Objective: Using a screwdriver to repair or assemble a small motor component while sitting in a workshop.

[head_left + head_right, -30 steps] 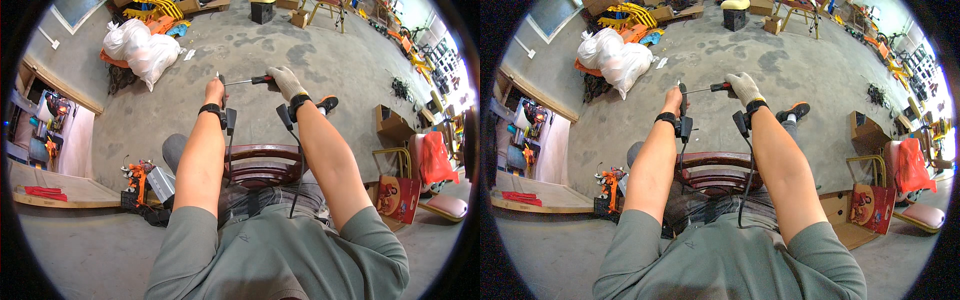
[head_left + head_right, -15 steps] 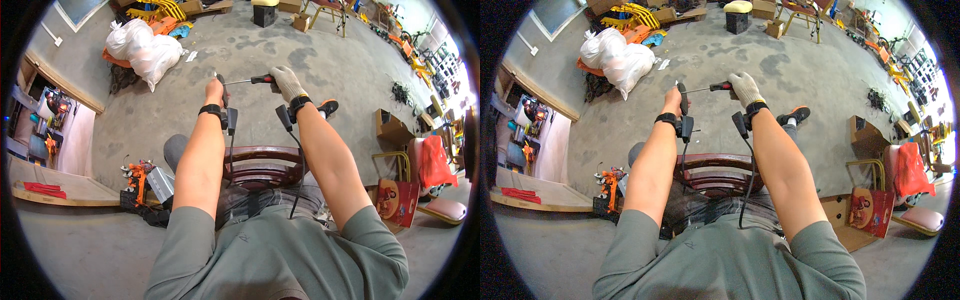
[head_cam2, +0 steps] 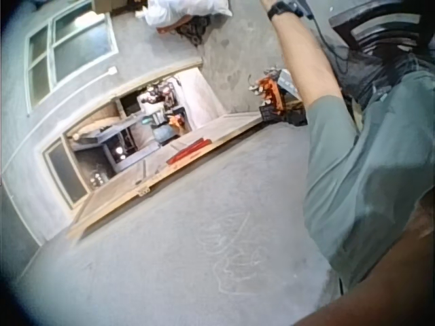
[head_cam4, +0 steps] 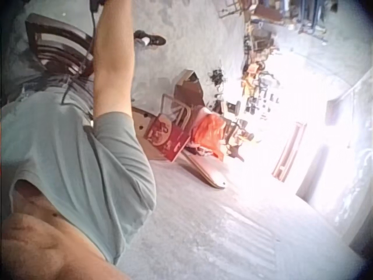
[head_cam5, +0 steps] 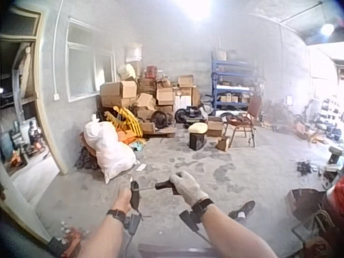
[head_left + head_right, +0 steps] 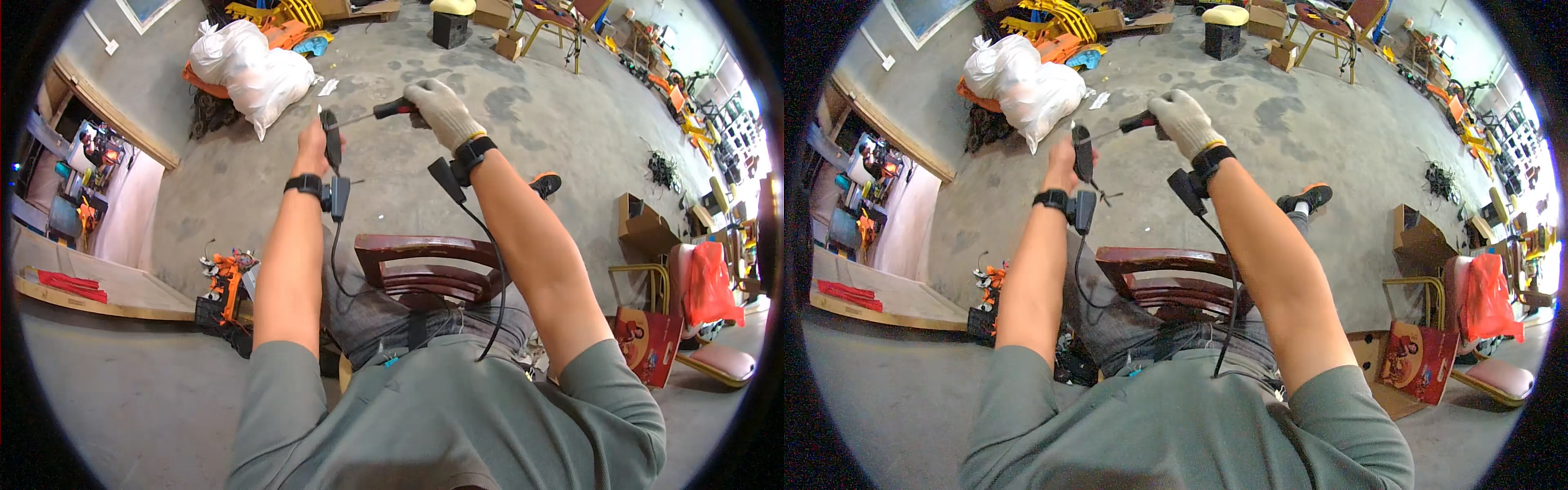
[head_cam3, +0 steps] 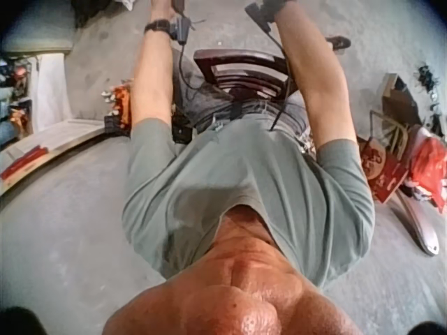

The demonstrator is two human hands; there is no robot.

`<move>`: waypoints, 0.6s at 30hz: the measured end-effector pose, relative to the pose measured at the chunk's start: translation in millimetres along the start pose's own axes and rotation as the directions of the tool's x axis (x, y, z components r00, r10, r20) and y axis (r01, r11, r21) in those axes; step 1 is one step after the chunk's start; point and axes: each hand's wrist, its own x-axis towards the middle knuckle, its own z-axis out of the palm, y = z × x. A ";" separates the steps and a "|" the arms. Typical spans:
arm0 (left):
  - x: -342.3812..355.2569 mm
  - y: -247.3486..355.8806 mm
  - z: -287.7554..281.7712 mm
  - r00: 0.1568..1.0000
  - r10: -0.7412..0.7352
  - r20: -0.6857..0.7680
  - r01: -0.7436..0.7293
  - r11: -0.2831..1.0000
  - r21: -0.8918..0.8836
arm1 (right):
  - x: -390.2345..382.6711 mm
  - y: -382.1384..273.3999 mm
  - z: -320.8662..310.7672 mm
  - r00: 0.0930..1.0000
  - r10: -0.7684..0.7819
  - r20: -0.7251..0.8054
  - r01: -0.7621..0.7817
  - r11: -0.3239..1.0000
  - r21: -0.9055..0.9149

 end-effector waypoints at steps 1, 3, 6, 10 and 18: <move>-2.9 -14.1 -7.5 0.999 -0.034 0.029 0.035 0.998 -0.042 | -0.5 1.2 5.1 0.999 -0.026 0.025 0.029 0.994 -0.101; -5.5 -42.8 -19.3 0.996 -0.066 0.059 0.071 0.994 -0.082 | -1.7 6.3 14.7 0.999 -0.033 0.009 0.034 0.965 -0.259; -6.6 -82.6 -28.1 0.987 -0.163 -0.014 0.159 0.975 -0.156 | -8.1 21.7 21.3 1.000 -0.021 -0.001 0.019 0.935 -0.355; -14.0 -123.8 -35.7 0.979 -0.202 -0.011 0.195 0.956 -0.218 | -10.5 39.8 19.2 0.992 0.077 0.099 -0.035 0.927 -0.372; -20.6 -154.1 -42.0 0.953 -0.291 0.080 0.299 0.879 -0.372 | -13.8 55.3 15.1 0.954 0.163 0.250 -0.019 0.868 -0.497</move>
